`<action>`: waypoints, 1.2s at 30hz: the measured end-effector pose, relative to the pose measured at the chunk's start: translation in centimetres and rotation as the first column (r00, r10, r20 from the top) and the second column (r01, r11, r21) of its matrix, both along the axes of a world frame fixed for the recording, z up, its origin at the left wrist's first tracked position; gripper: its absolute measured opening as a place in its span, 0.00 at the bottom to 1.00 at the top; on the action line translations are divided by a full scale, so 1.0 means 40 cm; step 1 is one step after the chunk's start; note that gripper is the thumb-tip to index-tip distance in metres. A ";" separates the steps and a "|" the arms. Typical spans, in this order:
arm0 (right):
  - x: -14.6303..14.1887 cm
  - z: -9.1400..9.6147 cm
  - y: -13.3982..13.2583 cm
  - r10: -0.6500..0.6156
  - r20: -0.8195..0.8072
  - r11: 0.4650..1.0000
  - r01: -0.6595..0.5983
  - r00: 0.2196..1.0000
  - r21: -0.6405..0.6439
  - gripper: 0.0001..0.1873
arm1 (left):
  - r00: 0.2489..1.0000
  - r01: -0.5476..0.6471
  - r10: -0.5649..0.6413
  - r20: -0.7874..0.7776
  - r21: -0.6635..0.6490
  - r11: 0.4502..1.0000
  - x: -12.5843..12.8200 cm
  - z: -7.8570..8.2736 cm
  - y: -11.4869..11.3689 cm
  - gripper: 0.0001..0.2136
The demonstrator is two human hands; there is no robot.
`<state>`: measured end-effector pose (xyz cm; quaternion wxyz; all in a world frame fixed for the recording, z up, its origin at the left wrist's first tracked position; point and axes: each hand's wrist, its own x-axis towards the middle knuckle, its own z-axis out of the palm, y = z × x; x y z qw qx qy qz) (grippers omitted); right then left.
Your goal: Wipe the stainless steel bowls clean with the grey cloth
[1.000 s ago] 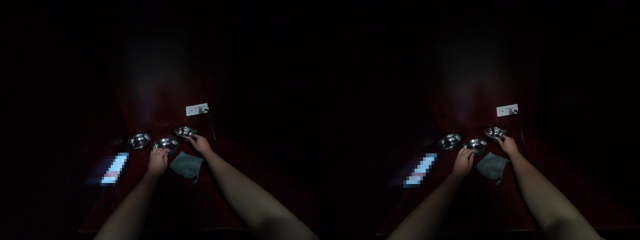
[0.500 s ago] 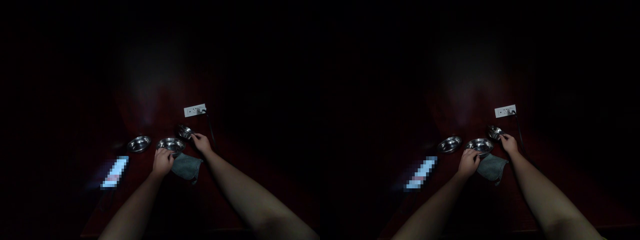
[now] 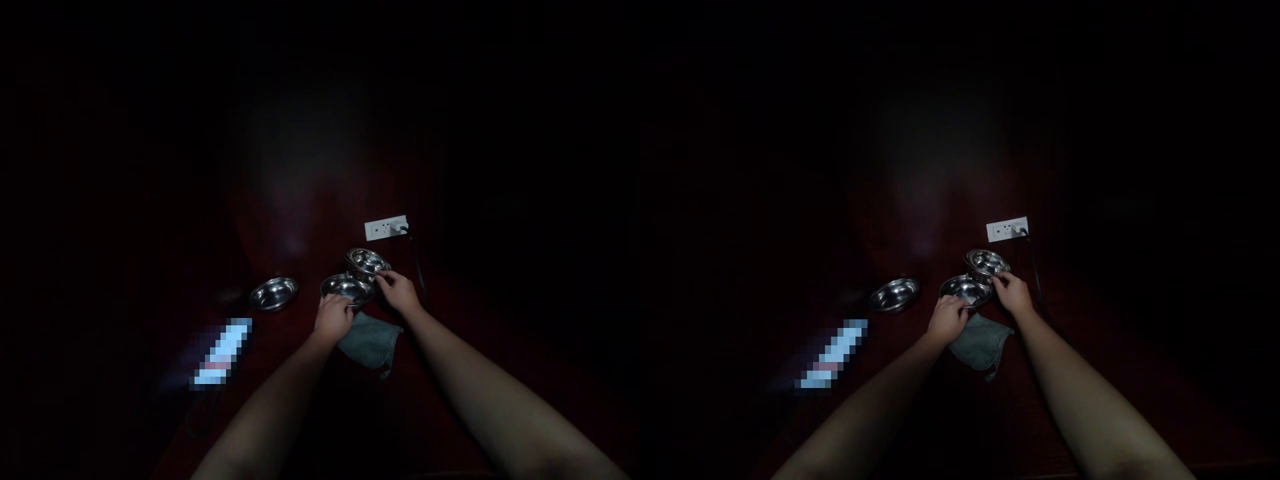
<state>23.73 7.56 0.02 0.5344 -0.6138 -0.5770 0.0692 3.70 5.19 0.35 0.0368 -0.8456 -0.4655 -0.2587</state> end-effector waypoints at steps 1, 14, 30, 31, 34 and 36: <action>-0.002 0.001 -0.001 0.004 0.021 1.000 -0.004 1.000 0.004 0.18 | 1.000 0.001 -0.001 -0.004 0.000 1.000 0.006 -0.001 0.007 0.11; -0.020 0.026 -0.022 -0.042 0.314 0.993 0.074 0.949 -0.090 0.19 | 0.994 0.087 -0.088 0.058 0.009 0.996 0.074 -0.022 0.069 0.10; -0.053 0.035 -0.033 -0.009 0.529 0.974 0.128 0.849 -0.189 0.22 | 0.924 0.089 -0.103 0.367 0.053 0.995 0.037 -0.037 0.060 0.07; -0.053 0.035 -0.033 -0.006 0.534 0.973 0.128 0.846 -0.193 0.22 | 0.918 0.069 -0.084 0.387 0.053 0.996 0.034 -0.035 0.058 0.07; -0.052 0.033 -0.032 0.002 0.542 0.971 0.127 0.840 -0.201 0.22 | 0.900 0.008 -0.019 0.435 0.026 1.000 0.029 -0.032 0.057 0.08; -0.049 0.028 -0.030 0.005 0.543 0.972 0.124 0.840 -0.200 0.23 | 0.887 -0.061 0.062 0.457 -0.018 0.998 0.030 -0.033 0.060 0.10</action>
